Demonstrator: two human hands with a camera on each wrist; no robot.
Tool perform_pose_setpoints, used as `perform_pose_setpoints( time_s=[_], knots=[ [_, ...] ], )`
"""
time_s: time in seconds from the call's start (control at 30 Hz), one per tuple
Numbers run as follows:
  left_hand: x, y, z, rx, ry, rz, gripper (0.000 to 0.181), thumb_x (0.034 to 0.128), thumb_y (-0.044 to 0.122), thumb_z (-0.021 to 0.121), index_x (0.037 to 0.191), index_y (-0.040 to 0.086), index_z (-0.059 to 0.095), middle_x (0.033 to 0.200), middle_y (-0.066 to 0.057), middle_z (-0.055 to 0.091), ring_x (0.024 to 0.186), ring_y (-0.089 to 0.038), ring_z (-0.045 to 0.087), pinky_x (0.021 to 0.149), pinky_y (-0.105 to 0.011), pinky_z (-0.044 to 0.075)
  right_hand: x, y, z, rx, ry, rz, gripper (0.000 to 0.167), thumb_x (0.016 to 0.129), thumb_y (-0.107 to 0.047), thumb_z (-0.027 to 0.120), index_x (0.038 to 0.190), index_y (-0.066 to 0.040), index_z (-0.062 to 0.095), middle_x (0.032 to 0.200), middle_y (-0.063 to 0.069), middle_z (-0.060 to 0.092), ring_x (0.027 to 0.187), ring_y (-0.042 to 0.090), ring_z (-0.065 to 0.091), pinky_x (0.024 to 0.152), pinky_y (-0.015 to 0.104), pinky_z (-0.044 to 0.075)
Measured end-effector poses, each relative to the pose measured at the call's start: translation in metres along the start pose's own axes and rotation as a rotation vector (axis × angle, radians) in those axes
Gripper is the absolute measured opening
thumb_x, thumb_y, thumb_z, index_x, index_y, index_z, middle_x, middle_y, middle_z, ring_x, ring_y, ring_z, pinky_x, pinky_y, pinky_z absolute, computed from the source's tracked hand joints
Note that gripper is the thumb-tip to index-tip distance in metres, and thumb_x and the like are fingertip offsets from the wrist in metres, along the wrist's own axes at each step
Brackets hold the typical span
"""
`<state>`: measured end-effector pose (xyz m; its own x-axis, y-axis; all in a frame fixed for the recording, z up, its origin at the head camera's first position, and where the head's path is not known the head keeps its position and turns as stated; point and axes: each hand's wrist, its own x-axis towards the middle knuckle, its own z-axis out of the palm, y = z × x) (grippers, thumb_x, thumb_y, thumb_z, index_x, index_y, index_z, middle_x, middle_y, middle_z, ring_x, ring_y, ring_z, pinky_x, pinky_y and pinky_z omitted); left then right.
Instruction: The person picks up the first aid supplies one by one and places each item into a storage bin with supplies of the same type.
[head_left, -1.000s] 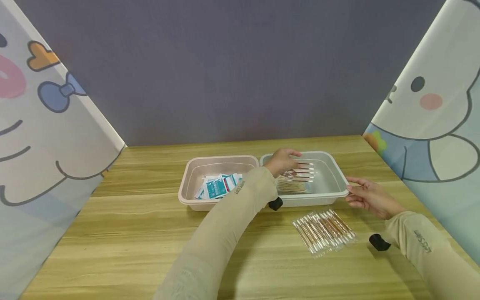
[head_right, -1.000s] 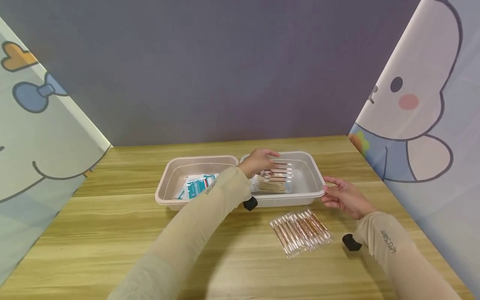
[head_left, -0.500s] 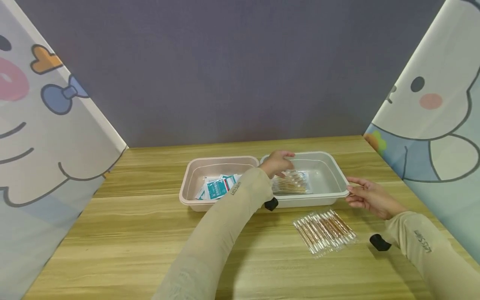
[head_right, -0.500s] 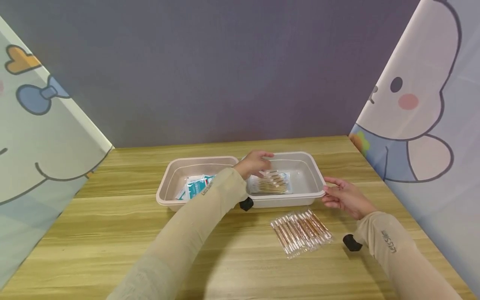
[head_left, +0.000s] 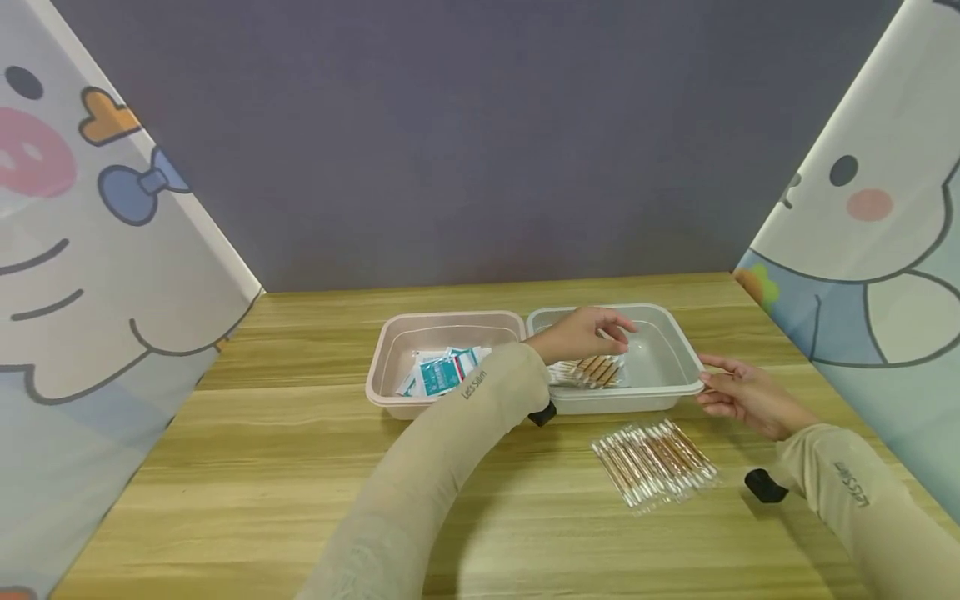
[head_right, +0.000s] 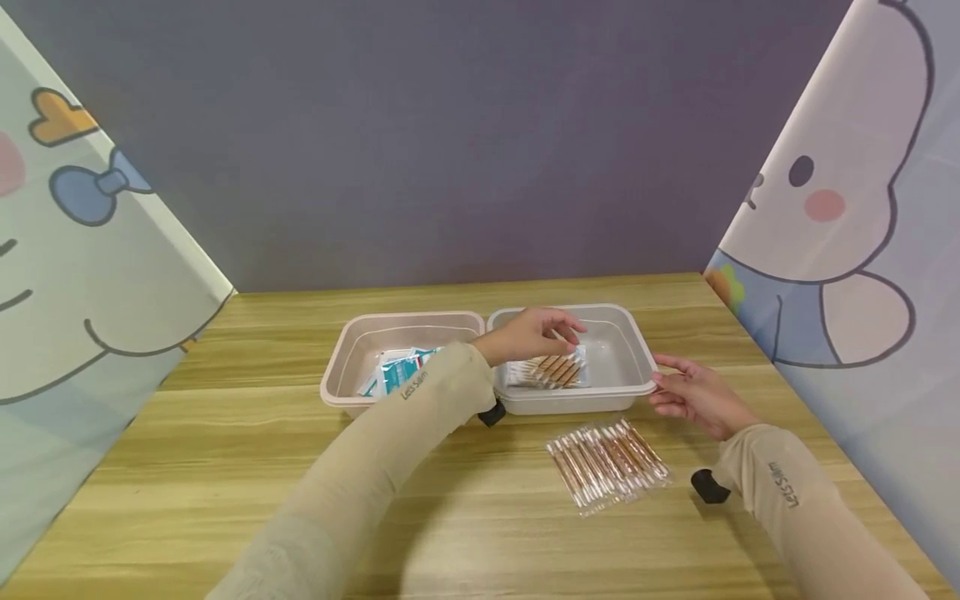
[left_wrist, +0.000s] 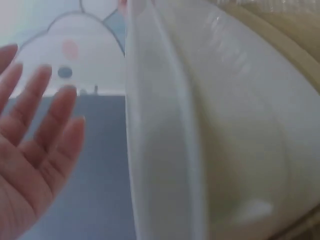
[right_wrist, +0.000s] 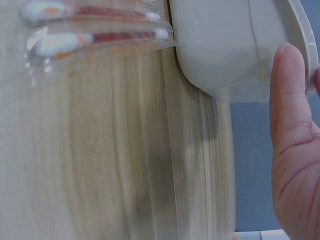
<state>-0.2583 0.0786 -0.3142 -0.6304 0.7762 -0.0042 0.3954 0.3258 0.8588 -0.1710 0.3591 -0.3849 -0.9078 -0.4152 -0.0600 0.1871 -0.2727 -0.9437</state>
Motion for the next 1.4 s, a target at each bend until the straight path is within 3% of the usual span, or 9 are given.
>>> perform_pose_setpoints(
  time_s=[0.17, 0.3, 0.43, 0.6, 0.87, 1.13, 1.27, 1.4],
  knots=[
    [-0.009, 0.021, 0.017, 0.121, -0.171, 0.134, 0.03, 0.0934, 0.006, 0.062, 0.124, 0.003, 0.061, 0.108, -0.009, 0.067, 0.088, -0.008, 0.063, 0.076, -0.014, 0.049, -0.002, 0.0, -0.002, -0.027, 0.026, 0.018, 0.029, 0.1, -0.004, 0.048, 0.11, -0.026, 0.064, 0.086, 0.009, 0.069, 0.077, 0.014, 0.069, 0.069, 0.023, 0.057],
    [-0.016, 0.038, 0.028, 0.228, -0.3, 0.23, 0.033, 0.0927, 0.008, 0.063, 0.125, 0.003, 0.06, 0.11, -0.006, 0.066, 0.094, -0.004, 0.06, 0.082, -0.01, 0.045, -0.003, -0.001, -0.001, -0.07, 0.051, 0.032, 0.026, 0.1, -0.006, 0.049, 0.111, -0.027, 0.059, 0.086, 0.008, 0.068, 0.077, 0.014, 0.068, 0.069, 0.023, 0.057],
    [-0.019, 0.047, 0.04, 0.312, -0.411, 0.233, 0.035, 0.0927, 0.01, 0.064, 0.127, 0.006, 0.06, 0.112, -0.001, 0.065, 0.094, -0.003, 0.059, 0.081, -0.009, 0.043, -0.002, -0.001, -0.001, -0.074, 0.041, 0.035, 0.027, 0.101, -0.006, 0.047, 0.111, -0.028, 0.058, 0.089, 0.008, 0.068, 0.078, 0.015, 0.068, 0.07, 0.024, 0.057],
    [-0.02, 0.047, 0.052, 0.377, -0.508, 0.235, 0.037, 0.092, 0.01, 0.065, 0.128, 0.007, 0.059, 0.117, -0.003, 0.065, 0.092, -0.004, 0.057, 0.079, -0.007, 0.042, -0.002, 0.0, 0.0, -0.042, 0.044, 0.035, 0.03, 0.101, -0.004, 0.045, 0.109, -0.027, 0.062, 0.088, 0.009, 0.067, 0.077, 0.015, 0.068, 0.069, 0.023, 0.057],
    [-0.021, 0.043, 0.062, 0.427, -0.547, 0.242, 0.038, 0.091, 0.014, 0.067, 0.128, 0.009, 0.06, 0.12, -0.001, 0.064, 0.105, 0.001, 0.055, 0.085, -0.005, 0.038, -0.003, 0.0, -0.001, -0.008, 0.011, 0.011, 0.034, 0.102, -0.001, 0.041, 0.111, -0.026, 0.063, 0.087, 0.009, 0.068, 0.077, 0.014, 0.068, 0.068, 0.023, 0.057],
    [-0.02, 0.029, 0.073, 0.489, -0.568, 0.221, 0.036, 0.09, 0.013, 0.068, 0.125, 0.012, 0.062, 0.112, 0.004, 0.065, 0.095, 0.001, 0.056, 0.081, -0.005, 0.039, -0.003, 0.001, -0.001, -0.013, -0.006, 0.003, 0.035, 0.102, 0.0, 0.041, 0.113, -0.026, 0.062, 0.089, 0.009, 0.068, 0.079, 0.015, 0.069, 0.07, 0.024, 0.057],
    [-0.018, 0.021, 0.079, 0.565, -0.587, 0.235, 0.04, 0.0894, 0.013, 0.069, 0.129, 0.012, 0.061, 0.122, 0.004, 0.063, 0.107, 0.002, 0.053, 0.088, -0.003, 0.034, -0.002, 0.001, -0.001, -0.019, -0.005, -0.004, 0.035, 0.102, 0.0, 0.041, 0.113, -0.026, 0.062, 0.09, 0.01, 0.068, 0.079, 0.015, 0.069, 0.07, 0.024, 0.057],
    [-0.016, 0.012, 0.082, 0.605, -0.586, 0.201, 0.048, 0.0881, 0.014, 0.071, 0.134, 0.016, 0.057, 0.133, 0.007, 0.056, 0.113, 0.003, 0.05, 0.092, -0.003, 0.031, -0.002, 0.001, -0.002, -0.026, 0.0, -0.012, 0.035, 0.102, -0.001, 0.041, 0.113, -0.025, 0.063, 0.09, 0.01, 0.068, 0.079, 0.015, 0.068, 0.069, 0.024, 0.057]
  ],
)
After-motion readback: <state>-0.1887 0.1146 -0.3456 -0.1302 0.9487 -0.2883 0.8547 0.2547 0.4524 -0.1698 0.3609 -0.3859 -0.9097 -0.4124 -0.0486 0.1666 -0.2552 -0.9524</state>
